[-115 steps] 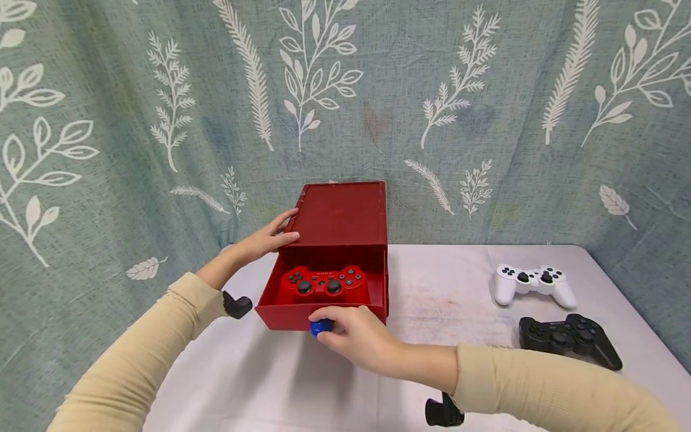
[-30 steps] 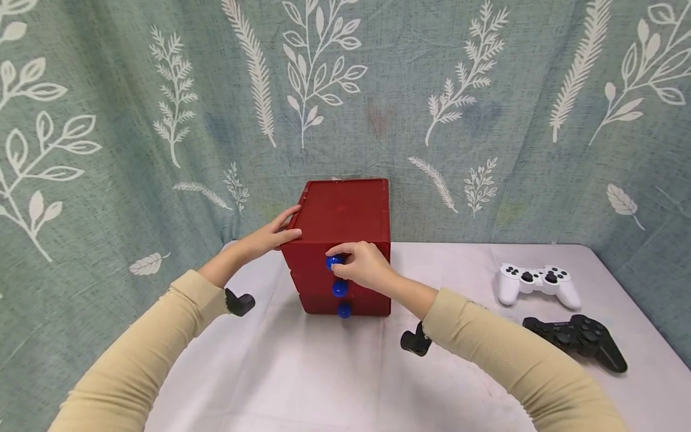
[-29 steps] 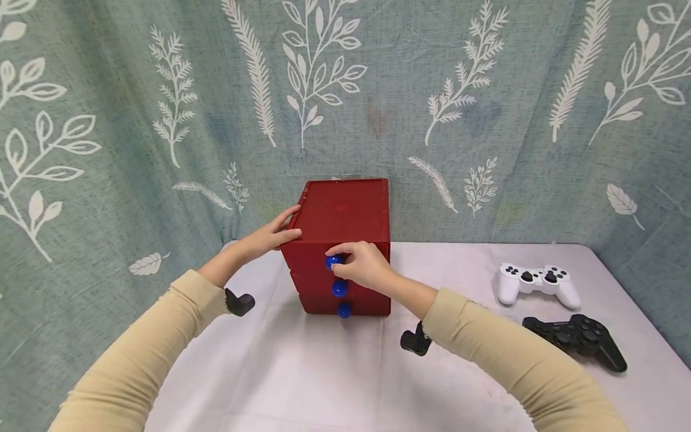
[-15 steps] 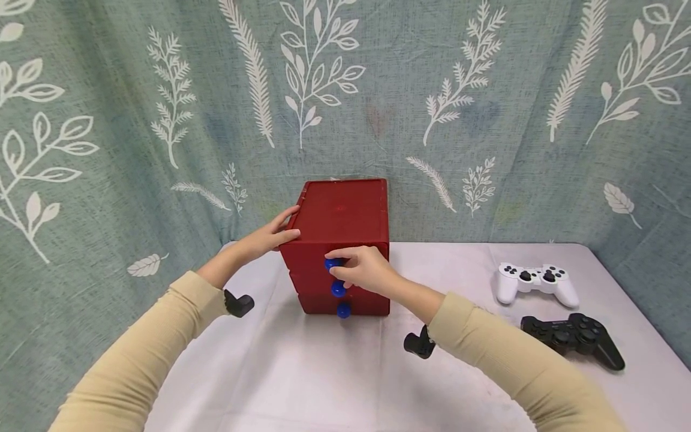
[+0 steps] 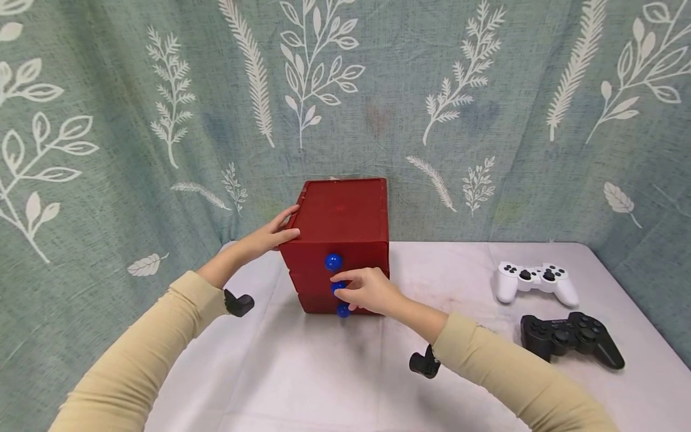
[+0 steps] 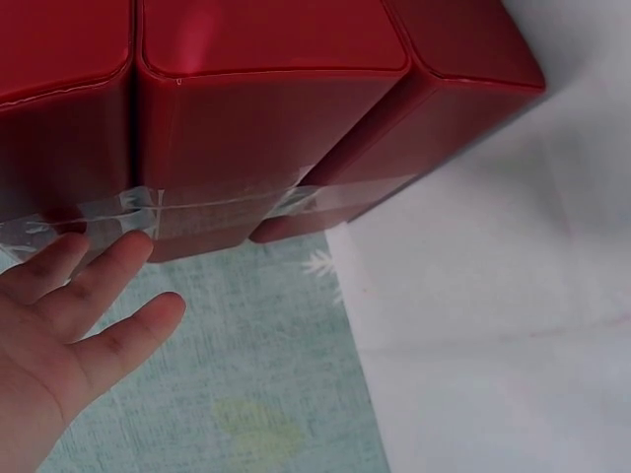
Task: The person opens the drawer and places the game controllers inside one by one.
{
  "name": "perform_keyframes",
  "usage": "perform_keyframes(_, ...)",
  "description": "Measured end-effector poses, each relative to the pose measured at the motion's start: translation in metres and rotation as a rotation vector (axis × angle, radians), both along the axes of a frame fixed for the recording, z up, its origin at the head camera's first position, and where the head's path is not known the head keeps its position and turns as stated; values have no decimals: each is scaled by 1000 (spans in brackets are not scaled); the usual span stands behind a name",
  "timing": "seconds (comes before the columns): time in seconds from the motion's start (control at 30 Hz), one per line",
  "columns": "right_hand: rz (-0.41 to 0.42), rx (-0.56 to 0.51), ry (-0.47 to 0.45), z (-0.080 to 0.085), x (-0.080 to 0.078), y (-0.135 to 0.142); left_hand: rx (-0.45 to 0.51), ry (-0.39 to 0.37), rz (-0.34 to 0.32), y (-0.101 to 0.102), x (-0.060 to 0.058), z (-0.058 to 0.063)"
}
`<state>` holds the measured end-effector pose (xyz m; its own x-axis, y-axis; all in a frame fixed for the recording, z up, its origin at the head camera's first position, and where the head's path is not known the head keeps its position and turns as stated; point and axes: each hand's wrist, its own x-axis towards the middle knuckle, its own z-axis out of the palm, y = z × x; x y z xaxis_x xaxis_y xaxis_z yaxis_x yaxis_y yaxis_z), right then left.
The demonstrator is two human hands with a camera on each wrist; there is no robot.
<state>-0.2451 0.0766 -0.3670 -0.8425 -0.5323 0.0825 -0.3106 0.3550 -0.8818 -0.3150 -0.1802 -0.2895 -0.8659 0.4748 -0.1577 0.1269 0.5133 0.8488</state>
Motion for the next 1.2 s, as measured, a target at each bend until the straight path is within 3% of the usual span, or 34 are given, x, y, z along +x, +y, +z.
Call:
perform_keyframes(0.23,-37,-42,-50,-21,-5,-1,-3,24,12,-5,-17,-19)
perform_keyframes(0.5,-44,-91,-60,-36,-7,-5,2,-10,12,3,1,1)
perform_keyframes(0.73,-69,-114,-76,-34,-4,-8,2,7,23,-4,-18,-19)
perform_keyframes(0.9,-82,-136,-69,-27,-1,-10,-4,31,25,-5,-17,-21)
perform_keyframes(1.2,-116,-128,14,-45,-11,-12,-4,27,34,-5,-16,-20)
